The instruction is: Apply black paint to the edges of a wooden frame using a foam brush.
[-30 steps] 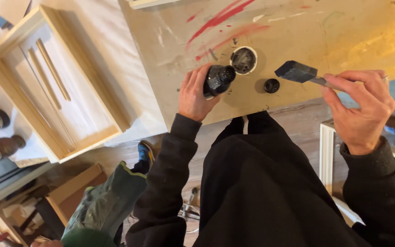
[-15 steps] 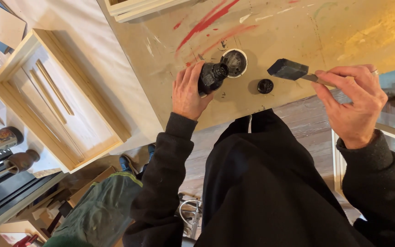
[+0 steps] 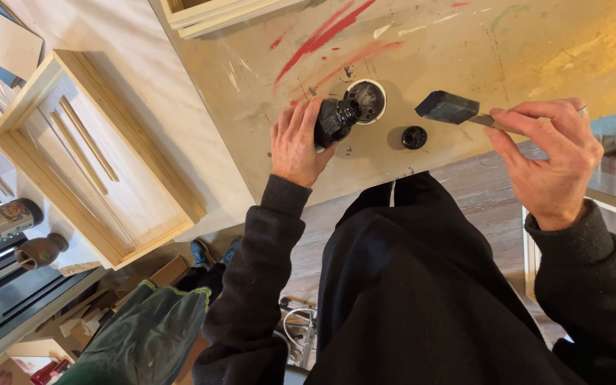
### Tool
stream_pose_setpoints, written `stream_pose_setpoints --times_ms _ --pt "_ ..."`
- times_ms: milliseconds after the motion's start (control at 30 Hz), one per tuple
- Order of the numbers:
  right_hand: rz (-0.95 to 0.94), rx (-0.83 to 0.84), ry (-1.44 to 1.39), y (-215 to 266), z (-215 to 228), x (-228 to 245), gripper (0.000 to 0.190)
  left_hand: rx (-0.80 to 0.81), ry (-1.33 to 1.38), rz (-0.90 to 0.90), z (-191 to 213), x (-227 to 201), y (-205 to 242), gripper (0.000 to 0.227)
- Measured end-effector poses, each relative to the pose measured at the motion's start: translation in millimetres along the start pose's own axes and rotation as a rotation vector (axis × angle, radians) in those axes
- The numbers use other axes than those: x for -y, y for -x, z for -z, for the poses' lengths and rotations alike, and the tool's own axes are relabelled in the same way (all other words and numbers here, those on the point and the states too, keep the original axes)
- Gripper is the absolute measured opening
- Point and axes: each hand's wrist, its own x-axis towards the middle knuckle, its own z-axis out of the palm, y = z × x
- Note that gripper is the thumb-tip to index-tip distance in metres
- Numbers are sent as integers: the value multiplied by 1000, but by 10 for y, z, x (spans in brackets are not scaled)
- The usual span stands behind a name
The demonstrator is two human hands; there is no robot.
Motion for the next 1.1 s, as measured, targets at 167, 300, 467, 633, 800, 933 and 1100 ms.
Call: stream_pose_setpoints --times_ms 167,300,467,633,800,933,1100 --pt "14 -1 5 -41 13 24 24 8 -28 14 -27 -4 -9 90" --pt "4 -7 -3 -6 16 -5 24 15 -46 17 -17 -23 -29 91" --pt "-1 -8 -28 10 20 -31 25 22 -53 11 -9 -33 -26 93" --pt "-10 4 -26 53 23 -94 24 29 -61 11 -10 -40 -60 93" --pt "23 -10 -14 -12 24 -83 24 18 -61 7 -5 -49 -66 93" --pt "12 -17 -24 37 5 -148 25 23 -58 3 -6 -63 -86 95" --pt "5 -16 -32 17 24 -134 26 36 -53 11 -9 -96 -92 94"
